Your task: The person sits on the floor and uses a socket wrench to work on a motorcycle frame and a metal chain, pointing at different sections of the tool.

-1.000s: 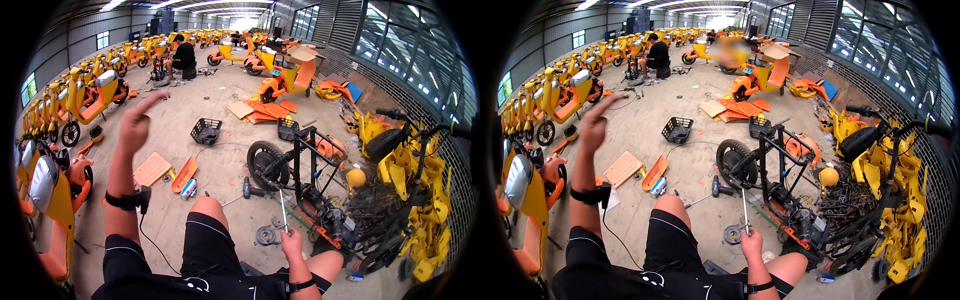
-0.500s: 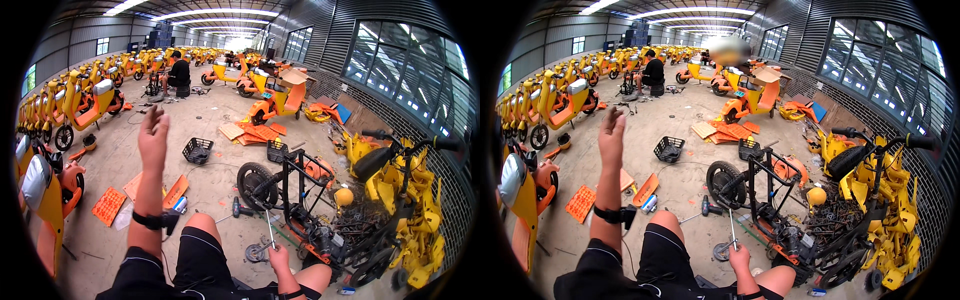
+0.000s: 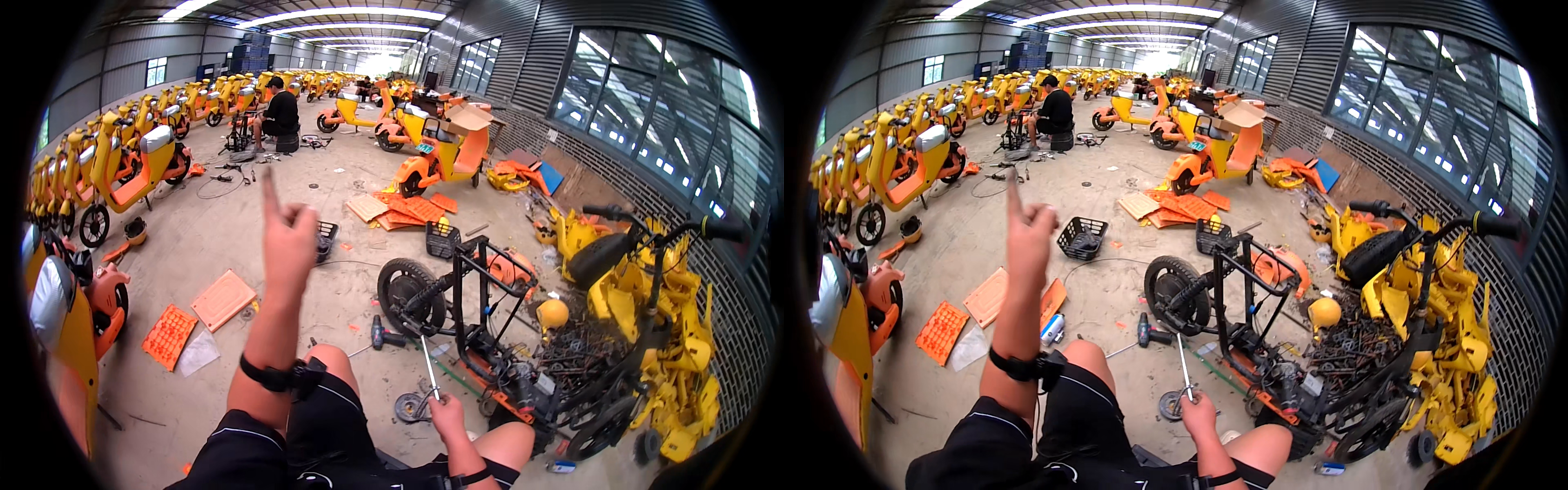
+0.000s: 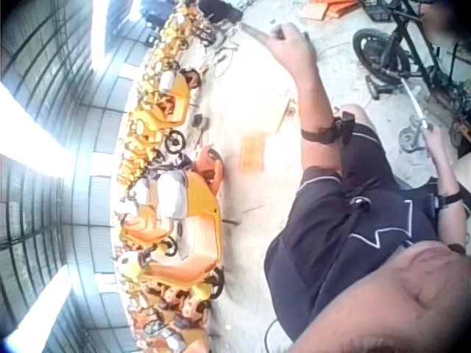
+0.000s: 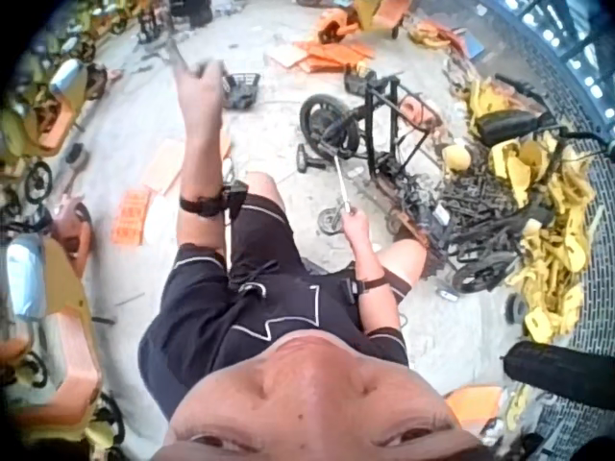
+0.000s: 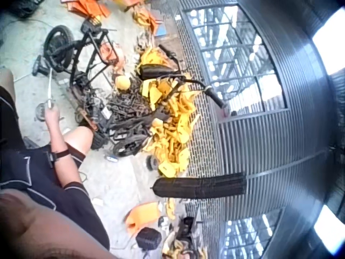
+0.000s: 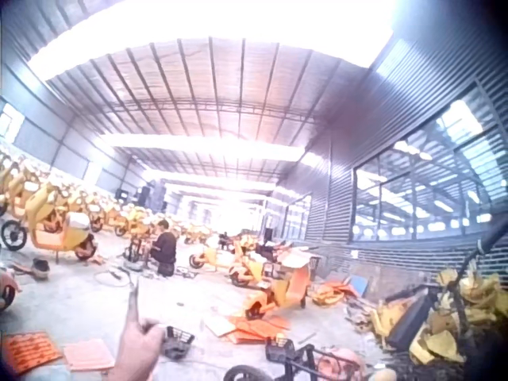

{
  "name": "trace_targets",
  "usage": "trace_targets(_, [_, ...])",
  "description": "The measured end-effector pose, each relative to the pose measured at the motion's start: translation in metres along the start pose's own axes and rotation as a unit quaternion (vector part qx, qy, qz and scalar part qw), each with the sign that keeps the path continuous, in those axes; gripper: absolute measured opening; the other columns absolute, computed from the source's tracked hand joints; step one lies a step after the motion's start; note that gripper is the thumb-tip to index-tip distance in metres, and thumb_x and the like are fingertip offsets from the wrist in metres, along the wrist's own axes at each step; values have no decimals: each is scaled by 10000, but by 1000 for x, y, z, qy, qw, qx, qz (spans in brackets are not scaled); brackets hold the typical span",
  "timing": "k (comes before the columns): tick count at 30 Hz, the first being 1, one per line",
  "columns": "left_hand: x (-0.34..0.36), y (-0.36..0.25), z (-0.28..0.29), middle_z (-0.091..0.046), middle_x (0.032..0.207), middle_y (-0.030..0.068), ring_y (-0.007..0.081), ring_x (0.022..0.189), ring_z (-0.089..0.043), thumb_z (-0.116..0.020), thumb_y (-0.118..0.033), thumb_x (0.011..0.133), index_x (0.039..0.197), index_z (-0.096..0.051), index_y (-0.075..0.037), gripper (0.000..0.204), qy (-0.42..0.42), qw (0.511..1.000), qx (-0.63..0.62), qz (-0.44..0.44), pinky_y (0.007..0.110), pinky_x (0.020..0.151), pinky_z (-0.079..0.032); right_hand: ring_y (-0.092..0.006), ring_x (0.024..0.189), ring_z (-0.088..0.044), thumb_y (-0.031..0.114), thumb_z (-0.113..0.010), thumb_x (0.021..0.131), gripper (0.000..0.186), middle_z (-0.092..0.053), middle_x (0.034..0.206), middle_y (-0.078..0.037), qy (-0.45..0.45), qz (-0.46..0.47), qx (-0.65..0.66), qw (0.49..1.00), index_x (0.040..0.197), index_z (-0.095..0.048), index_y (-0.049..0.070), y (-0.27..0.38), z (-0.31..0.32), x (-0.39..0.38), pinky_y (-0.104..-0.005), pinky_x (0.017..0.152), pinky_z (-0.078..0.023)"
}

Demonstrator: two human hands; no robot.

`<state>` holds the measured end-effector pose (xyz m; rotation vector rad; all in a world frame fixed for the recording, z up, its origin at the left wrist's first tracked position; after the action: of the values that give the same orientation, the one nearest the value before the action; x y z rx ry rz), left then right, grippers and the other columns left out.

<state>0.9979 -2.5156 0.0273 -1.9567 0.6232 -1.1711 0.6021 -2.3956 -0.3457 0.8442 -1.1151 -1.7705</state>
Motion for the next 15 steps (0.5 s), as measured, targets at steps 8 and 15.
trace_targets(8, [12, -11, 23, -571, 786, -10, 63, 674, -489, -554, -33, 900, 1666, -232, -143, 838, 9, 999, 10, 44, 217, 612, -434, -242, 836, -704, 249, -711, 886, 398, -743, 929, -162, 18, -53, -13, 998, 1143, -699, -55, -12, -7, 4, -354, 782, -537])
trace_targets(15, [-164, -23, -212, -681, 811, 203, 356, 729, -685, -638, -224, 888, 1548, -430, -106, 702, 404, 905, 128, -17, 459, 707, -564, -227, 1041, -690, 259, -717, 926, 445, -730, 1104, -180, 44, 13, 35, 998, 1226, -658, -65, -8, -27, 16, -354, 914, -522])
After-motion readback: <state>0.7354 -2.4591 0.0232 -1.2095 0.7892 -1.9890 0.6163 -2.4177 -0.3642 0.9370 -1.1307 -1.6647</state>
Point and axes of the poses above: each hand's wrist, its own x-axis towards the middle knuckle, its own z-axis out of the back of the hand, y = z × x, the point moved 8 cm from there along x, towards the middle knuckle
